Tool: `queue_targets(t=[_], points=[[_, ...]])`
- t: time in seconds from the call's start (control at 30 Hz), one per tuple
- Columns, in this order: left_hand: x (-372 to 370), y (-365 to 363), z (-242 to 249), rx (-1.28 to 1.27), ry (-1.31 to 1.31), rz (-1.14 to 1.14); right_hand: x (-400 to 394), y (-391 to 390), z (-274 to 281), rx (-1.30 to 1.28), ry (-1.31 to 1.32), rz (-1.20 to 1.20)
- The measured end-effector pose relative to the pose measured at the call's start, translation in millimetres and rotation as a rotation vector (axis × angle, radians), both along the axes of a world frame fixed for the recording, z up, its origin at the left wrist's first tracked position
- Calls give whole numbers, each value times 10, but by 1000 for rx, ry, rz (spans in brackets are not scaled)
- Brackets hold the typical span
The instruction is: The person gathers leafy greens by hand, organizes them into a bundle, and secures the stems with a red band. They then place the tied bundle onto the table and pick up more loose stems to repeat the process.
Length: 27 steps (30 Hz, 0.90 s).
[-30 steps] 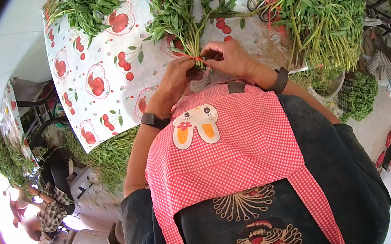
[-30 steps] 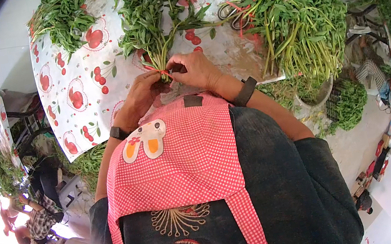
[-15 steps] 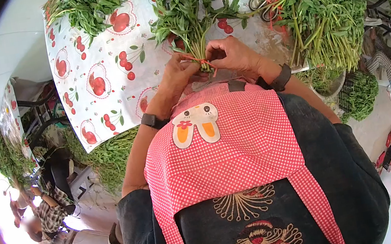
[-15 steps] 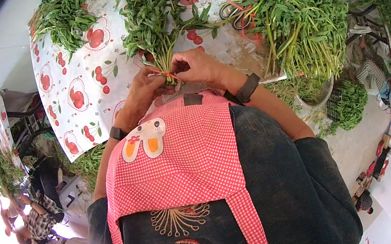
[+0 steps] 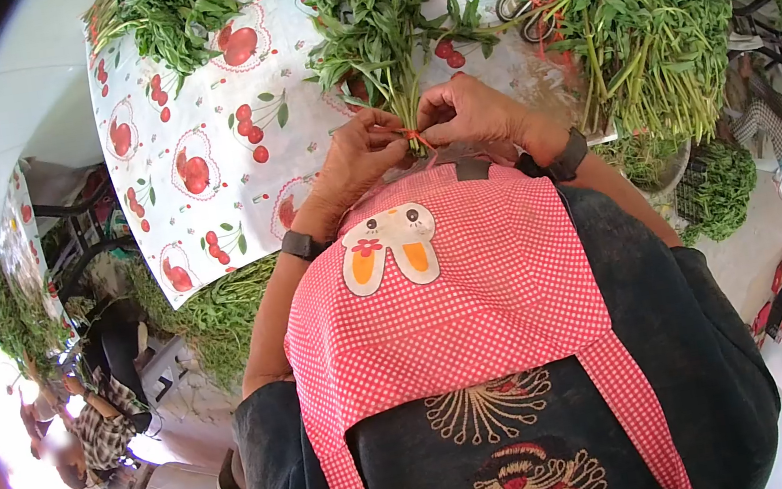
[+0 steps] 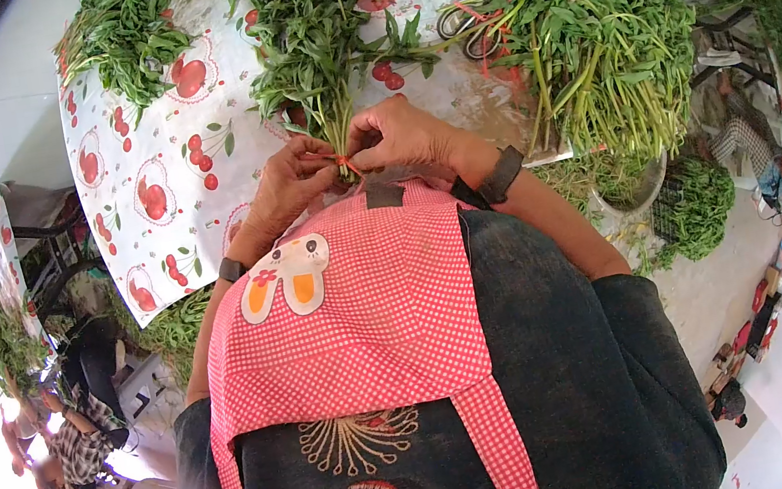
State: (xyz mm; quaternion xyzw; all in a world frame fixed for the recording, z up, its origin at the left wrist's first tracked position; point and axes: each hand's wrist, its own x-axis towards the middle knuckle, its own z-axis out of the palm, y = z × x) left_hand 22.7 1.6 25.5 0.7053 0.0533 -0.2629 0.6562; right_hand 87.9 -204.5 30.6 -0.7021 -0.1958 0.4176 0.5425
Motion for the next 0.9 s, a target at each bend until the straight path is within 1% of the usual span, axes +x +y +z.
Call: queue_targets(t=[0.03, 0.17, 0.23, 0.27, 0.33, 0.37, 0.43, 0.47, 0.5, 0.53, 0.57, 0.63, 0.7, 0.73, 0.77, 0.83, 0.87, 0.9], points=[[-7, 1, -20, 16, -31, -2, -6, 12, -3, -15, 58, -10], [-8, 7, 14, -3, 8, 16, -30, 46, -2, -8, 45, -17], [-13, 35, 50, -200, 172, 163, -30, 75, 27, 67, 119, -30], [-19, 27, 95, -200, 164, 163, -39, 94, 21, 69, 111, -28], [-37, 7, 181, -290, 266, 240, -77, 131, -12, 100, -65, -38], [-36, 18, 152, -290, 260, 240, -72, 133, -1, 102, -70, -37], [-33, 48, 44, -314, 307, 231, -40, 113, 28, -117, -196, 25], [-30, 67, 77, -309, 277, 211, -33, 84, 35, -115, -205, 27], [-40, 81, 118, -308, 265, 214, -18, 43, 36, -16, 102, -66], [-56, 94, 165, -281, 177, 181, 12, 15, 45, 85, 407, -156], [-74, 92, 239, -253, 94, 145, 26, 0, 70, 89, 396, -154], [-79, 57, 320, -269, 31, 114, 57, -7, 110, 347, 607, -204], [-89, 12, 337, 63, -167, -70, 120, 99, 184, 386, 604, -226], [-85, -10, 337, 146, -167, -100, 152, 148, 222, 421, 608, -257], [-67, -18, 327, 146, -168, -99, 210, 192, 321, 420, 608, -255], [-6, -30, 285, -194, -124, 93, 390, 265, 604, 236, 280, -367], [32, -20, 330, -238, -255, 157, 496, 293, 696, 332, 62, -385], [44, 40, 322, -239, -250, 156, 594, 315, 786, 424, -155, -401]])
